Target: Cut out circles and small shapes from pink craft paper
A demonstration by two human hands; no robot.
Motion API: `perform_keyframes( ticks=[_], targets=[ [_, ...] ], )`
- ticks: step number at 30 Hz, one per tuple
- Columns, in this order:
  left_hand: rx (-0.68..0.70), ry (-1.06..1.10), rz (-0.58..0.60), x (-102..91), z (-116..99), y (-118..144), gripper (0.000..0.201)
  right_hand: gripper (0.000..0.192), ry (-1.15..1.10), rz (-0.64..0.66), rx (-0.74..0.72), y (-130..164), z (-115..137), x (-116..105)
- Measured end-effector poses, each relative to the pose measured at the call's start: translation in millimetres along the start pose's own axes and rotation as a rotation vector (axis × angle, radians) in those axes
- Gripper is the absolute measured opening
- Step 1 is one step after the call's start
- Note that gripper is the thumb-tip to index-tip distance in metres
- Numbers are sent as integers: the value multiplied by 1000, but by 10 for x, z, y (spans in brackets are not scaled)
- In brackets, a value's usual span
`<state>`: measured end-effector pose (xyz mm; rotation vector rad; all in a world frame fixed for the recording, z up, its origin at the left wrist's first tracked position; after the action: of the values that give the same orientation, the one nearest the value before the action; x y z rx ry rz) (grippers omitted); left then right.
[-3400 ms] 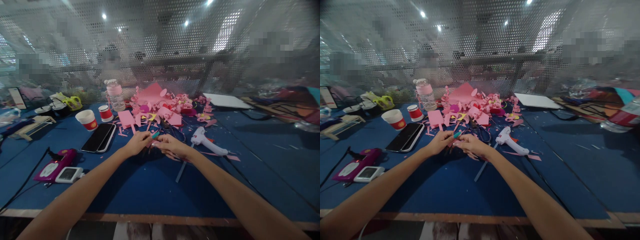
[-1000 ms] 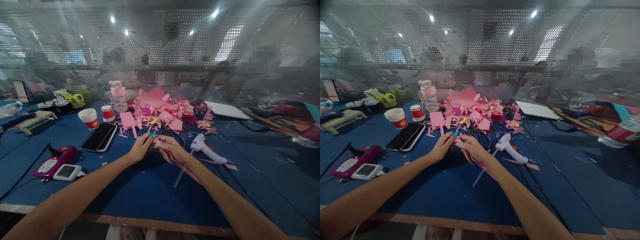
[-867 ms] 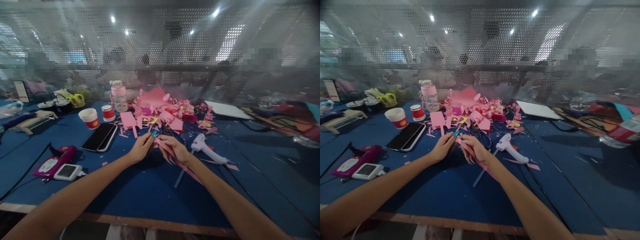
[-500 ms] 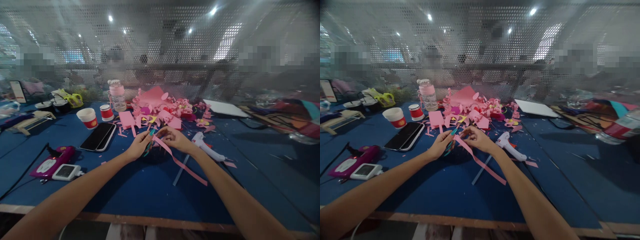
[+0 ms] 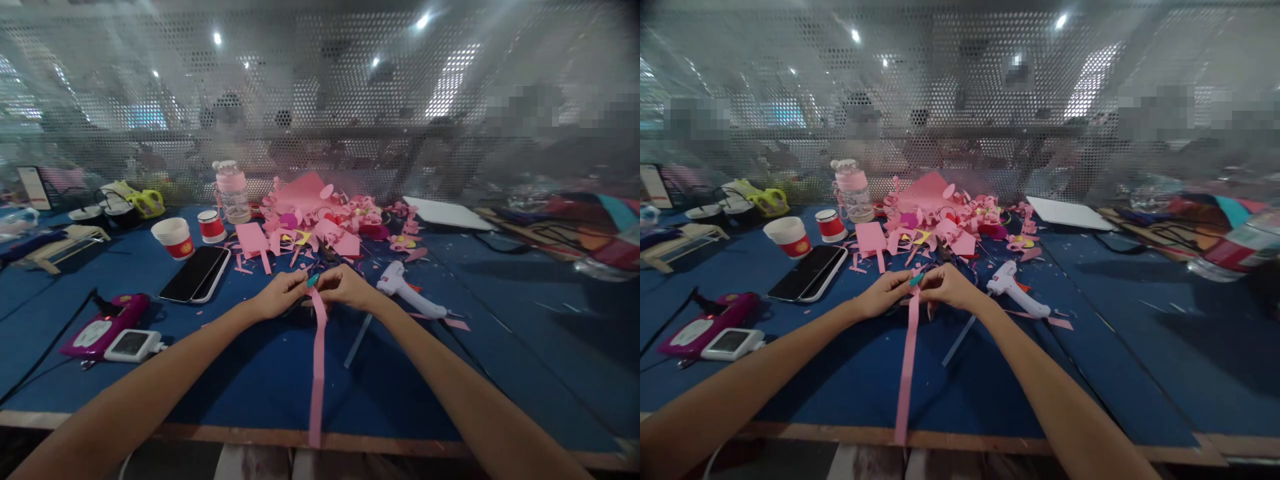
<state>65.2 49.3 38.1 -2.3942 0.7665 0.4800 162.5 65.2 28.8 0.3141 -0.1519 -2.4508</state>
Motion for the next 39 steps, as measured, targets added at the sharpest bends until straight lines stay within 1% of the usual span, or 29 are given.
perform_keyframes(
  ticks=[4, 7, 10, 12, 15, 17, 21, 23, 25, 27, 29, 31, 32, 34, 37, 39],
  targets=[
    [14, -13, 35, 3, -12, 7, 34, 23, -44, 35, 37, 3, 2, 37],
    [17, -18, 28, -10, -14, 8, 35, 26, -73, 68, 60, 0, -8, 69],
    [24, -34, 39, 0, -31, 3, 35, 27, -72, 73, 78, -5, -22, 85],
    [20, -24, 62, 28, -44, 2, 34, 26, -56, 69, 95, -4, -31, 90],
    [15, -1, 63, 52, -46, 6, 33, 27, -66, 88, 116, 3, -35, 111],
    [23, 36, 29, 43, -35, 11, 29, 28, -101, 92, 113, 8, -24, 113],
    [22, 164, -122, -79, 13, 28, 17, 30, -128, 40, 103, 14, 3, 73],
    [49, 223, -140, -134, -3, 29, 21, 29, -134, 14, 103, 16, 12, 50],
    [89, 278, -118, -171, -46, 22, 33, 29, -137, -2, 111, 14, 8, 34],
    [99, 326, -86, -182, -74, 14, 43, 29, -146, -1, 130, 8, -12, 30],
    [67, 387, -53, -152, -69, 3, 46, 31, -180, 2, 158, -1, -44, 29],
    [2, 446, -49, -102, -27, -8, 46, 32, -214, -8, 191, -5, -73, 26],
    [-36, 451, -68, -84, 6, -14, 45, 31, -223, -9, 209, -5, -84, 31],
    [-93, 394, -147, -89, 75, -22, 42, 27, -232, 5, 241, 1, -88, 58],
    [-121, 287, -289, -155, 135, -22, 30, 25, -257, 33, 254, 11, -66, 105],
    [-140, 247, -353, -198, 157, -11, 25, 29, -273, 37, 245, 10, -55, 121]
  ],
)
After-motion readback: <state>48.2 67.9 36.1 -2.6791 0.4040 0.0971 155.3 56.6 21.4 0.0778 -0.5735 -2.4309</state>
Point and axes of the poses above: each hand's wrist, its own y-axis away from the middle knuckle, its own x-axis out of the palm, z = x × y, the point moved 7 cm from there along -y, towards the middle knuckle, and after that the axes turned 11 degrees about x, right-handed, at the moved point
